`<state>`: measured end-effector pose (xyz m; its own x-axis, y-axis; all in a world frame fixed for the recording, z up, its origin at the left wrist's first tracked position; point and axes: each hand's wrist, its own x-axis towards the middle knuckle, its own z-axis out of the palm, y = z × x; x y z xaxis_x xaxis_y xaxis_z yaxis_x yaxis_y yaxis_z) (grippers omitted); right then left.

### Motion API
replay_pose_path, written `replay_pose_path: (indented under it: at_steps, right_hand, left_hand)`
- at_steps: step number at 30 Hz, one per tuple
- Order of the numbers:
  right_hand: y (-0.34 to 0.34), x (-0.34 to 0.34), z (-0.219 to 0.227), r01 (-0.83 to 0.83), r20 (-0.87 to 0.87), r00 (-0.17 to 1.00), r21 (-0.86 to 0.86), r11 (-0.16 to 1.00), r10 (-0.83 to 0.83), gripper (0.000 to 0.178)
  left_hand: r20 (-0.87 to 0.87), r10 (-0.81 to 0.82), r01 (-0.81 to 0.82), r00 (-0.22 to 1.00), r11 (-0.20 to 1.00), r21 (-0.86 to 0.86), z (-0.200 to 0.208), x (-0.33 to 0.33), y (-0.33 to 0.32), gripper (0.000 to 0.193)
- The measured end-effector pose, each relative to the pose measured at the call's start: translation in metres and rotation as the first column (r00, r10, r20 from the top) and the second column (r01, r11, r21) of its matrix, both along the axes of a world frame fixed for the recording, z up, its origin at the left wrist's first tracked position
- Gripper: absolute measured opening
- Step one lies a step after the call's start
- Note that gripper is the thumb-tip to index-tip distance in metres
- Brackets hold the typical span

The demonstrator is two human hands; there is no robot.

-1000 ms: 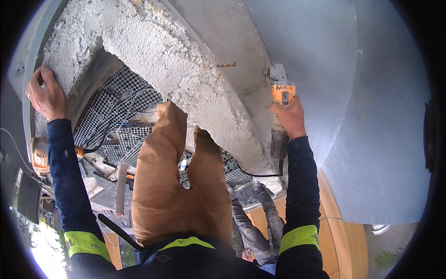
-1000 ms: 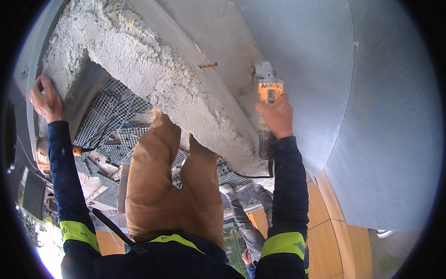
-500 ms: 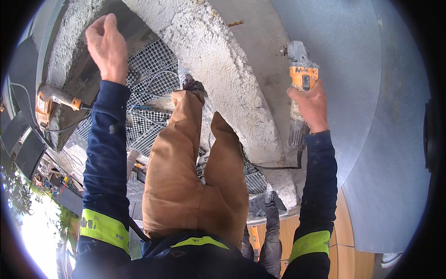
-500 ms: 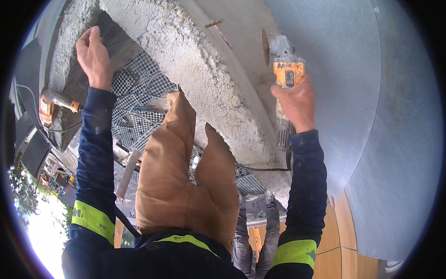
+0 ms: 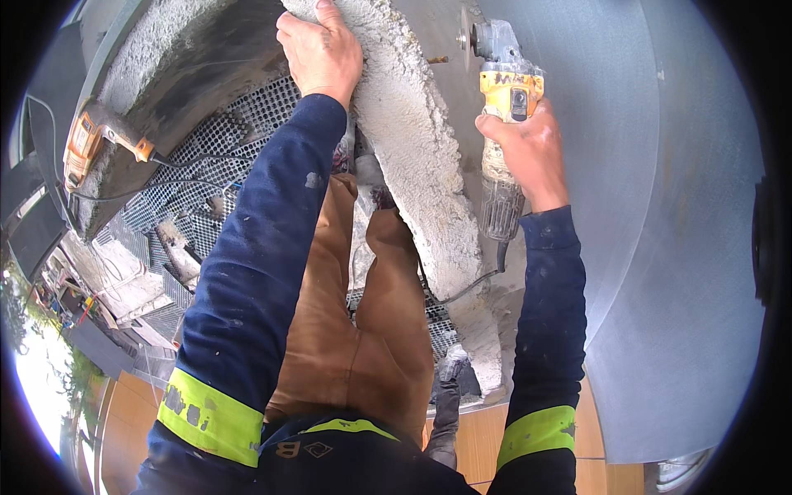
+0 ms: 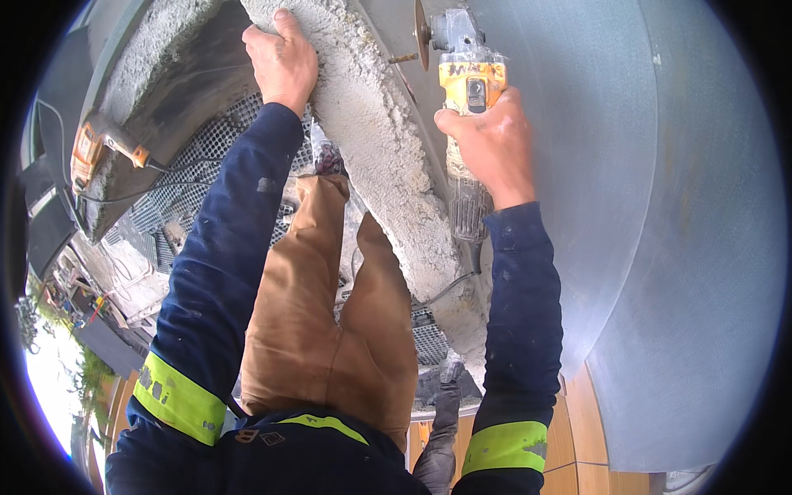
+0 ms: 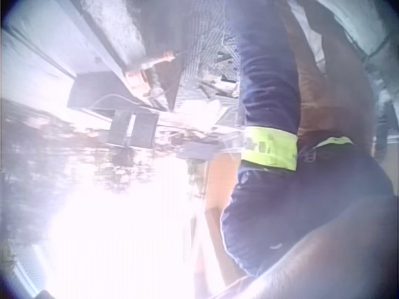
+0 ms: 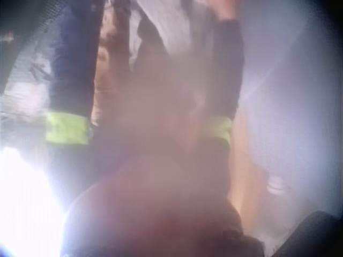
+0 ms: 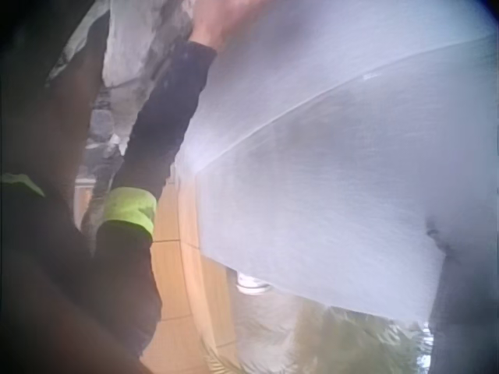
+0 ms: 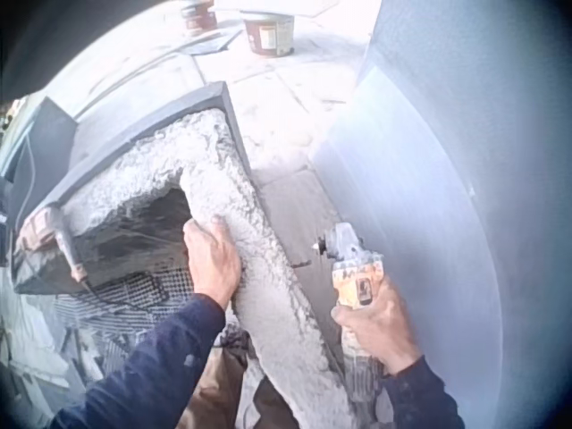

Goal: The person uses an angle grinder to cut a concrete stair edge and removes loose pieces. They reposition the grinder and continue cutting along the stair riser while another worker assists by clearing debris.

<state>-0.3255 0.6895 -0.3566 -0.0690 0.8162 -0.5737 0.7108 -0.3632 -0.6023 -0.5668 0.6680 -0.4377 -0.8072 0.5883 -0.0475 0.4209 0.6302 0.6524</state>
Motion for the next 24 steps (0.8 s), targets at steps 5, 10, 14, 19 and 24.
replay_pose_path:
  at_steps: [5, 10, 14, 19, 24]
  right_hand:
    - [0.017, -0.031, -0.013, -0.067, 0.010, 0.998, -0.009, 0.998, 0.067, 0.053]
    - [0.024, -0.037, -0.035, -0.166, 0.117, 0.979, -0.006, 0.986, 0.166, 0.053]
    - [0.026, -0.040, -0.033, -0.092, 0.082, 0.992, -0.074, 0.993, 0.098, 0.052]
    - [0.027, -0.039, -0.033, -0.067, 0.094, 0.992, -0.148, 0.987, 0.081, 0.051]
    - [0.027, -0.037, -0.034, -0.073, 0.125, 0.988, -0.122, 0.990, 0.089, 0.053]
  left_hand:
    - [0.026, -0.007, 0.005, 1.000, 0.997, 0.081, 0.010, 0.000, 0.000, 0.066]
    - [0.066, 0.022, -0.028, 0.998, 0.996, 0.088, 0.011, 0.005, 0.000, 0.062]
    - [0.109, 0.029, -0.038, 0.994, 0.996, 0.085, 0.013, 0.004, -0.001, 0.062]
    - [0.101, 0.039, -0.048, 0.994, 0.995, 0.083, 0.013, 0.003, 0.000, 0.062]
    - [0.127, 0.047, -0.060, 0.991, 0.993, 0.106, 0.012, 0.005, 0.001, 0.058]
